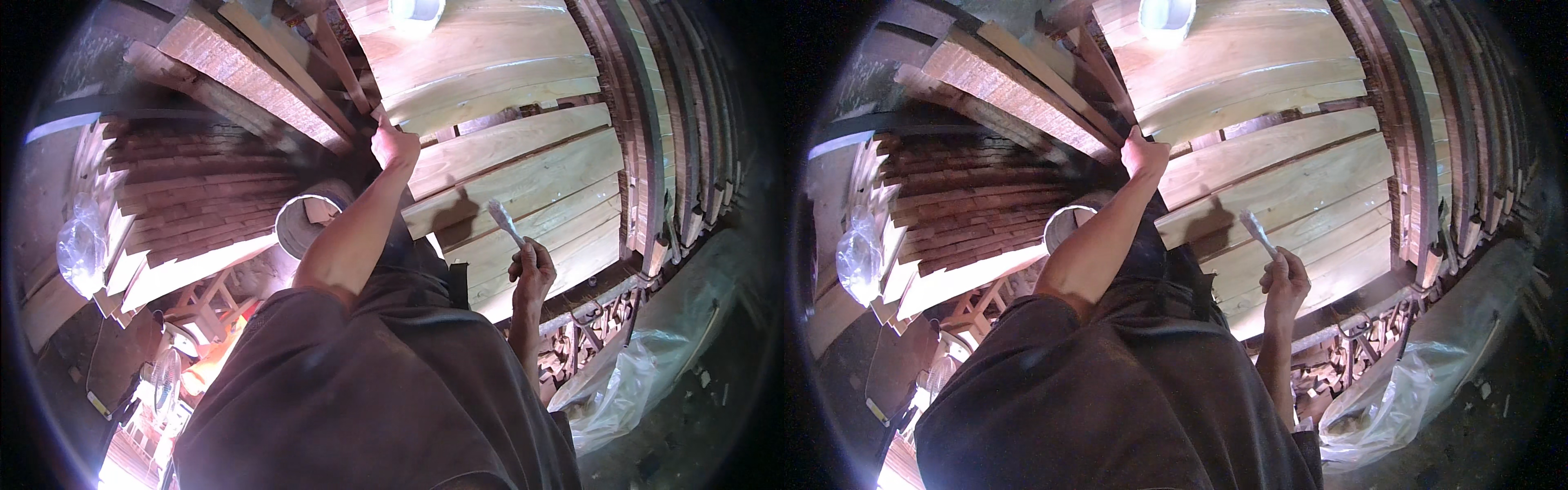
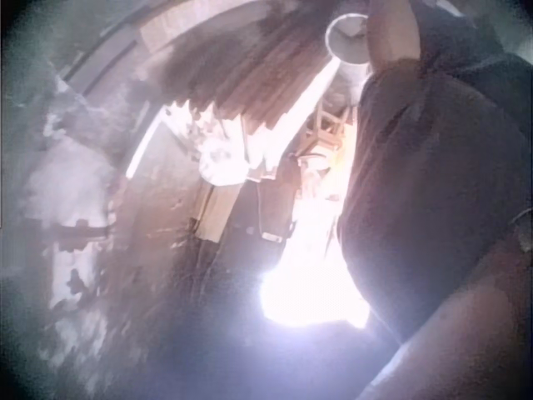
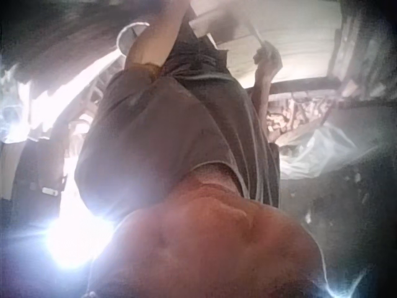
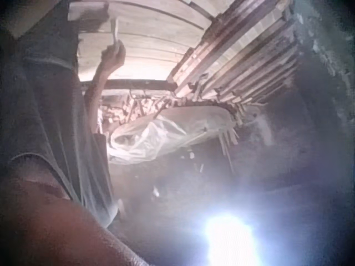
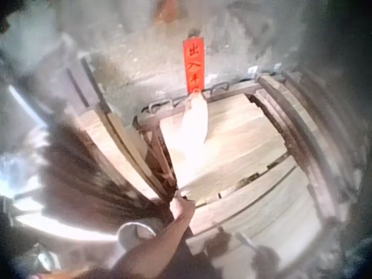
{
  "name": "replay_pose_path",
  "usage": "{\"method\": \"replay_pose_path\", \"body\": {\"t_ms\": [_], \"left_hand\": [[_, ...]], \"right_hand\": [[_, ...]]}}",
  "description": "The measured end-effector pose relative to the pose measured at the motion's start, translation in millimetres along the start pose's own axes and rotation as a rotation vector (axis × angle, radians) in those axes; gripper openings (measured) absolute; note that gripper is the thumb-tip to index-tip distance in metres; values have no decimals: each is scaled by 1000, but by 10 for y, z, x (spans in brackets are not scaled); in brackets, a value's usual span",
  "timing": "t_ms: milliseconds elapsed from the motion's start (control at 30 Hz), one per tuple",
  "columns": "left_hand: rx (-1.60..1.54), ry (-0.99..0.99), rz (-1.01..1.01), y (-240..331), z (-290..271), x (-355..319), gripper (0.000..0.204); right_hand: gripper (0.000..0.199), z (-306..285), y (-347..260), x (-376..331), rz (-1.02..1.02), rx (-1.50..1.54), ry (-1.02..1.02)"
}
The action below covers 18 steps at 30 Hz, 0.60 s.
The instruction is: The person repeatedly picks up wooden planks from a stack, applies a light-colored liquid with a brush to one side, flips the plank, and applies the liquid to the other side. After coating both sides, the person places the plank back onto the stack and repeats the process with additional planks.
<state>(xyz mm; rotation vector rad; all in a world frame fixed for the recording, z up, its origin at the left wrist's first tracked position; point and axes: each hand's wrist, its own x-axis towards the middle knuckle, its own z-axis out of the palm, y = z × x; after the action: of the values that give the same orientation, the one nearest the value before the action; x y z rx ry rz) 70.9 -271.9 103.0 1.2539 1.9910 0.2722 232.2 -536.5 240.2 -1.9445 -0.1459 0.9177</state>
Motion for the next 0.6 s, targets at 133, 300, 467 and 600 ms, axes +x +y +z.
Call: {"method": "replay_pose_path", "body": {"t_ms": [133,300,467,600], "left_hand": [[-13,-11,11,-55,6,-27,65],[-119,-41,98,-363,86,-90,59],[-404,-591,-359,-825,89,-153,26],[-595,-638,-280,-822,-9,-235,26]], "right_hand": [[22,-9,4,12,-23,8,8],[21,-145,61,-12,-14,0,77],[19,-255,103,-55,39,17,99],[20,-247,114,-101,82,60,107]]}}
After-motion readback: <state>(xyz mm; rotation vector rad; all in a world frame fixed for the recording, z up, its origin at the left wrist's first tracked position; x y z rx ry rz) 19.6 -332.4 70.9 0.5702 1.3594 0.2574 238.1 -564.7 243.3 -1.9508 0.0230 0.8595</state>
